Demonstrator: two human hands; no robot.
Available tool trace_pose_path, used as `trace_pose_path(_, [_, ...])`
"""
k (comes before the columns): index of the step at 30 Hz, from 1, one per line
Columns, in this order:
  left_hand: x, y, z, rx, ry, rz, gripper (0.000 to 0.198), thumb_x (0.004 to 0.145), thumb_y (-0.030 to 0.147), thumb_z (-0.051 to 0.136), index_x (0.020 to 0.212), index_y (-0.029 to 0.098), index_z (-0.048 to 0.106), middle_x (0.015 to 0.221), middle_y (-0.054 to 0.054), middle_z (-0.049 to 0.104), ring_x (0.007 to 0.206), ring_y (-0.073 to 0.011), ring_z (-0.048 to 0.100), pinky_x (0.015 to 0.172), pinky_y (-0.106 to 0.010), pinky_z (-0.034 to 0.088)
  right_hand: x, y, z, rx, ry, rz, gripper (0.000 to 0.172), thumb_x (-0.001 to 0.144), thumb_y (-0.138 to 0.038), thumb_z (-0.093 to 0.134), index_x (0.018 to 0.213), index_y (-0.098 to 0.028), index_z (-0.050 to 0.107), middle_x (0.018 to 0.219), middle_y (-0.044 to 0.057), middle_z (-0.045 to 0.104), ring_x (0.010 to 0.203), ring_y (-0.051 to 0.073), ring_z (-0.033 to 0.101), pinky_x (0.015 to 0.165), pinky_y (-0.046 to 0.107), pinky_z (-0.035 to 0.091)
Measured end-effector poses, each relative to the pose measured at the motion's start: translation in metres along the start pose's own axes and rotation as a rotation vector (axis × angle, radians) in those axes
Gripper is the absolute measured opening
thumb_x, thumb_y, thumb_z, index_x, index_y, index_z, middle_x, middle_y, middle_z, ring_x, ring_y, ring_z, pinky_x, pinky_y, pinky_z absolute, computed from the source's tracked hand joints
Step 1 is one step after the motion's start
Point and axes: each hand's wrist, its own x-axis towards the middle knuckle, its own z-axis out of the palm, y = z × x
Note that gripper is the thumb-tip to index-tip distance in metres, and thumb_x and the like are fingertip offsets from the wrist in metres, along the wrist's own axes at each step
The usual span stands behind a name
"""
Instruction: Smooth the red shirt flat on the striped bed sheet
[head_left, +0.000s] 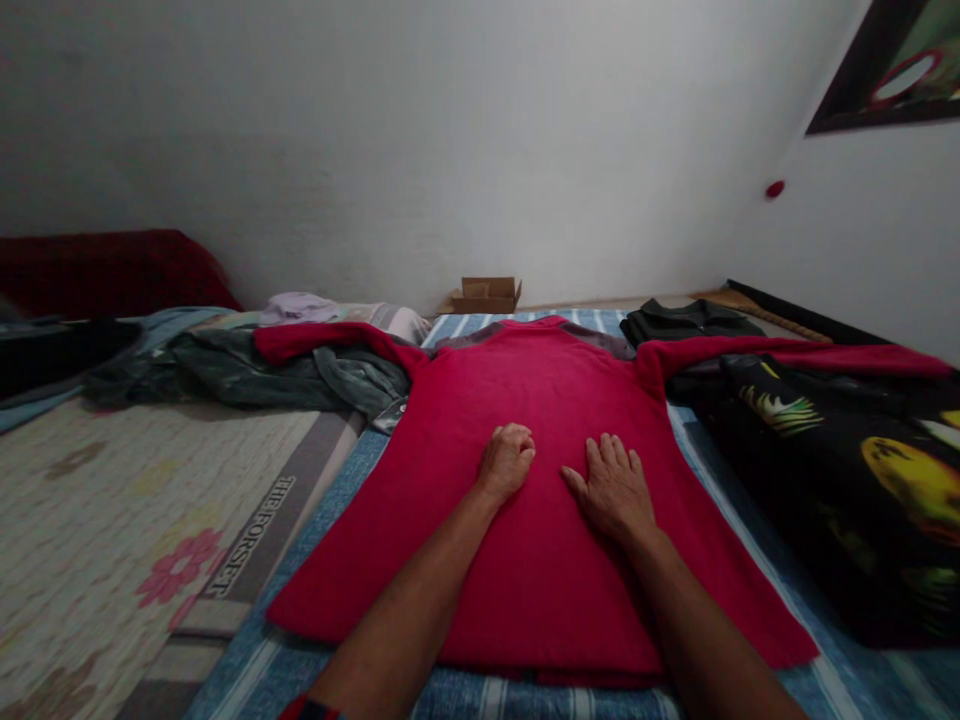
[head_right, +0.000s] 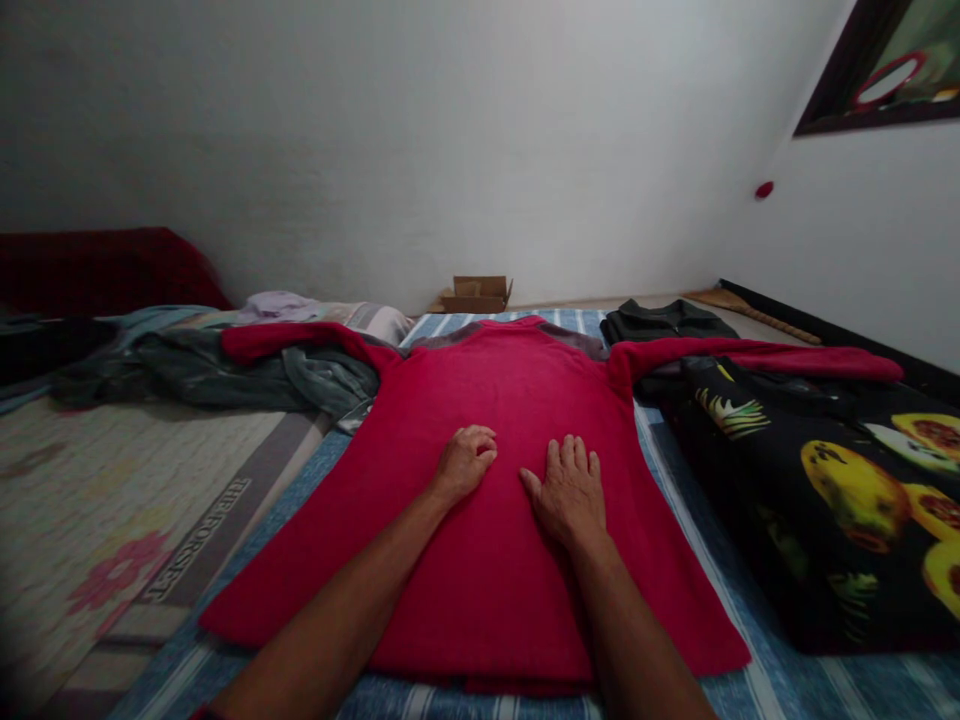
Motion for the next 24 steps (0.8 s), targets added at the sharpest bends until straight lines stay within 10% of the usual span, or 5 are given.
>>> trace_pose_path(24, [0.001,0.022,0.005,0.123,-0.048,-0.005,0.017,0.081,0.006,0.044,0.085,0.016,0.058,0.099,-0.009,0.060,0.098,-0.0215,0.050,0.089,-0.034,0.040,-0.001,0.002,-0.002,0.041,0.058,-0.018,0.071,0.090,-0.058,0.029,0.138,-0.006,0.039,0.144,0.021,0.032,0.136,0.033,0.020,0.107,0.048,0.013])
